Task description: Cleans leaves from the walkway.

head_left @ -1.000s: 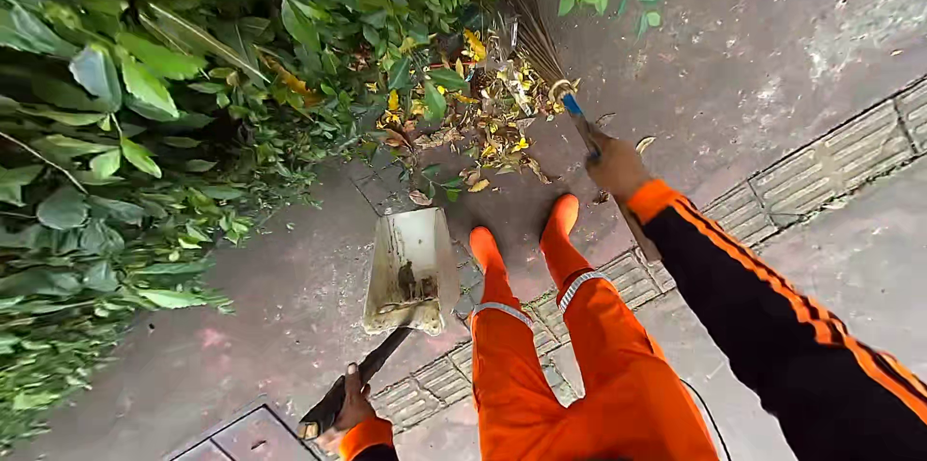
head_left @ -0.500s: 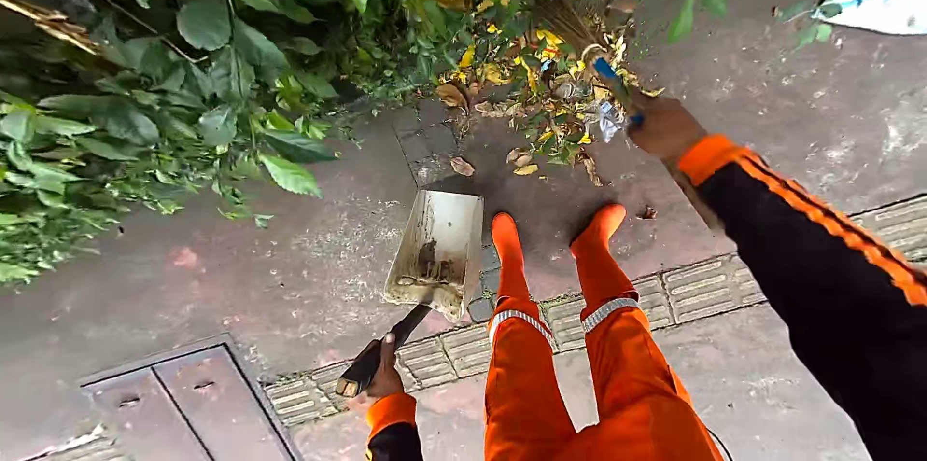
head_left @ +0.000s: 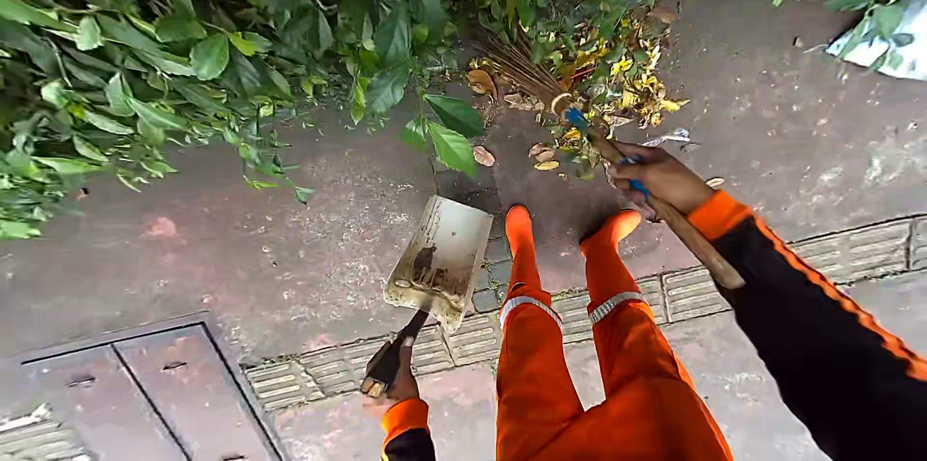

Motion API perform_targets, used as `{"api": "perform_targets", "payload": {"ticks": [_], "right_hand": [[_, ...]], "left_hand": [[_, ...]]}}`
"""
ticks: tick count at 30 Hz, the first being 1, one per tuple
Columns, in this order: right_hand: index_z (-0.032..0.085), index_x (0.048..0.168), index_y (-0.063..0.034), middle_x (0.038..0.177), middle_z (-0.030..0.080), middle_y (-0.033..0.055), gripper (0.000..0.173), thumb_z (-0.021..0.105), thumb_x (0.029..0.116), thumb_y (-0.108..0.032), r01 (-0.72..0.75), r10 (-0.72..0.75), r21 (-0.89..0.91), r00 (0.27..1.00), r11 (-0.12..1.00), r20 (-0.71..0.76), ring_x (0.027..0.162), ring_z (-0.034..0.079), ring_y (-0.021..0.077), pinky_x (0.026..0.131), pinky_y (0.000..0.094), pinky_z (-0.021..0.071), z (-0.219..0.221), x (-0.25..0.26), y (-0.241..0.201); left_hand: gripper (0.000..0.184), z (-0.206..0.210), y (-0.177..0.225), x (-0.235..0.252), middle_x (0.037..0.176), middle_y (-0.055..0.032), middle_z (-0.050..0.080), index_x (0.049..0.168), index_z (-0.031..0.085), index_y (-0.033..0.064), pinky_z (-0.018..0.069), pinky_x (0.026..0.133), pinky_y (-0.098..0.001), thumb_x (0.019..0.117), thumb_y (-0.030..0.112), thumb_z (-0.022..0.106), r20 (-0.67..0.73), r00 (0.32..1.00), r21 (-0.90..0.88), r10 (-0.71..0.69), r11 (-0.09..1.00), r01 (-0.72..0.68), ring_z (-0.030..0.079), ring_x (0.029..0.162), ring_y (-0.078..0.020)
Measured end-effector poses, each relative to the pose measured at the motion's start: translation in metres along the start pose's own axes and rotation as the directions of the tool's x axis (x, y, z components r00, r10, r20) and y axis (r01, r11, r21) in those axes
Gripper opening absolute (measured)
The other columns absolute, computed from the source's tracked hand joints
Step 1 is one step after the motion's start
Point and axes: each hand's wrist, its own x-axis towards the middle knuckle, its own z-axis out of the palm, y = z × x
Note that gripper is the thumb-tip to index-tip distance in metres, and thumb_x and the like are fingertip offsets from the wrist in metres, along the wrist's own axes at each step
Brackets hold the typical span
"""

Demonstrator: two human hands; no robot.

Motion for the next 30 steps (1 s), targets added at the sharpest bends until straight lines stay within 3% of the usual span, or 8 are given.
{"api": "perform_targets", "payload": {"ticks": [3, 5, 10, 14, 18, 22, 26, 30], "right_hand": [[0.043, 0.154, -0.0168, 0.078, 0.056, 0.0045, 0.05, 0.056, 0.1053, -0.014, -0.014, 0.032, 0.177, 0.994, 0.984, -0.103, 0.049, 0.048, 0.0104, 0.043, 0.0257, 0.0441, 0.021, 0.043, 0.026], [0.037, 0.161, -0.0233, 0.079, 0.057, 0.0053, 0.06, 0.058, 0.1053, -0.016, -0.007, 0.04, 0.238, 0.99, 0.971, -0.137, 0.049, 0.048, 0.0116, 0.042, 0.0265, 0.0445, 0.042, -0.004, 0.044], [0.033, 0.163, -0.0142, 0.073, 0.057, 0.0046, 0.069, 0.059, 0.0983, -0.012, -0.067, 0.049, 0.251, 0.996, 0.966, 0.075, 0.045, 0.047, 0.0123, 0.039, 0.027, 0.044, 0.098, -0.105, 0.06], [0.04, 0.159, -0.0156, 0.089, 0.06, 0.0078, 0.058, 0.059, 0.104, -0.015, -0.093, 0.107, -0.06, 0.951, 0.994, 0.291, 0.057, 0.05, 0.0115, 0.051, 0.0272, 0.0453, 0.097, 0.006, 0.054], [0.053, 0.146, -0.0103, 0.088, 0.062, 0.0087, 0.045, 0.062, 0.1023, -0.014, -0.111, 0.111, 0.013, 0.994, 0.994, 0.003, 0.059, 0.053, 0.0131, 0.052, 0.0295, 0.0472, 0.038, 0.094, 0.077], [0.046, 0.154, -0.0206, 0.077, 0.057, 0.0027, 0.051, 0.057, 0.1049, -0.016, -0.138, 0.165, 0.197, 0.978, 0.971, -0.13, 0.046, 0.045, 0.0079, 0.04, 0.0233, 0.041, -0.026, 0.02, 0.105], [0.041, 0.158, -0.0145, 0.076, 0.057, 0.0033, 0.058, 0.056, 0.102, -0.009, -0.091, 0.14, 0.241, 0.971, 0.966, -0.194, 0.045, 0.048, 0.0094, 0.037, 0.0235, 0.0429, -0.032, -0.082, 0.115], [0.039, 0.16, -0.016, 0.077, 0.058, 0.0036, 0.063, 0.059, 0.1005, -0.012, -0.154, 0.147, 0.111, 0.987, 0.982, 0.066, 0.048, 0.048, 0.0102, 0.042, 0.0251, 0.0429, -0.019, -0.102, 0.107]], "left_hand": [[0.048, -0.008, -0.012, 0.006, 0.107, -0.0258, 0.073, 0.115, 0.068, -0.0116, 0.0532, 0.099, -0.0497, 0.0786, 0.012, 0.089, -0.002, 0.999, -0.066, 0.039, 0.997, -0.039, 0.072, 0.101, -0.031], [0.046, -0.013, -0.025, 0.014, 0.103, -0.0237, 0.074, 0.113, 0.068, -0.0116, 0.0569, 0.092, -0.0467, 0.0781, 0.011, 0.088, -0.005, 0.998, -0.115, 0.063, 0.991, -0.063, 0.072, 0.091, -0.0266], [0.042, -0.011, -0.022, 0.025, 0.101, -0.0212, 0.073, 0.114, 0.067, -0.011, 0.06, 0.08, -0.0413, 0.0817, 0.009, 0.085, 0.0, 1.0, -0.186, -0.014, 0.982, 0.014, 0.071, 0.083, -0.0215], [0.042, 0.003, -0.013, 0.026, 0.106, -0.0217, 0.072, 0.118, 0.067, -0.008, 0.0596, 0.081, -0.0462, 0.0853, 0.013, 0.084, 0.004, 0.996, -0.178, -0.086, 0.98, 0.085, 0.071, 0.09, -0.026], [0.042, -0.004, -0.008, 0.017, 0.101, -0.0173, 0.072, 0.118, 0.066, -0.0078, 0.0604, 0.073, -0.04, 0.0845, 0.01, 0.084, -0.019, 0.994, -0.234, -0.108, 0.967, 0.1, 0.069, 0.081, -0.0188], [0.04, -0.014, -0.014, 0.017, 0.099, -0.015, 0.072, 0.117, 0.066, -0.0079, 0.0606, 0.068, -0.0366, 0.0846, 0.008, 0.082, -0.018, 0.997, -0.276, -0.078, 0.959, 0.07, 0.069, 0.078, -0.0155], [0.036, -0.014, -0.001, 0.009, 0.099, -0.0152, 0.071, 0.117, 0.066, -0.0076, 0.059, 0.071, -0.0352, 0.0876, 0.009, 0.08, -0.025, 0.995, -0.27, -0.095, 0.959, 0.085, 0.067, 0.078, -0.0149], [0.044, -0.005, 0.003, -0.002, 0.107, -0.0192, 0.069, 0.123, 0.063, -0.0076, 0.0589, 0.076, -0.0414, 0.0886, 0.013, 0.081, -0.032, 0.992, -0.26, -0.12, 0.96, 0.107, 0.067, 0.085, -0.0202]]}}
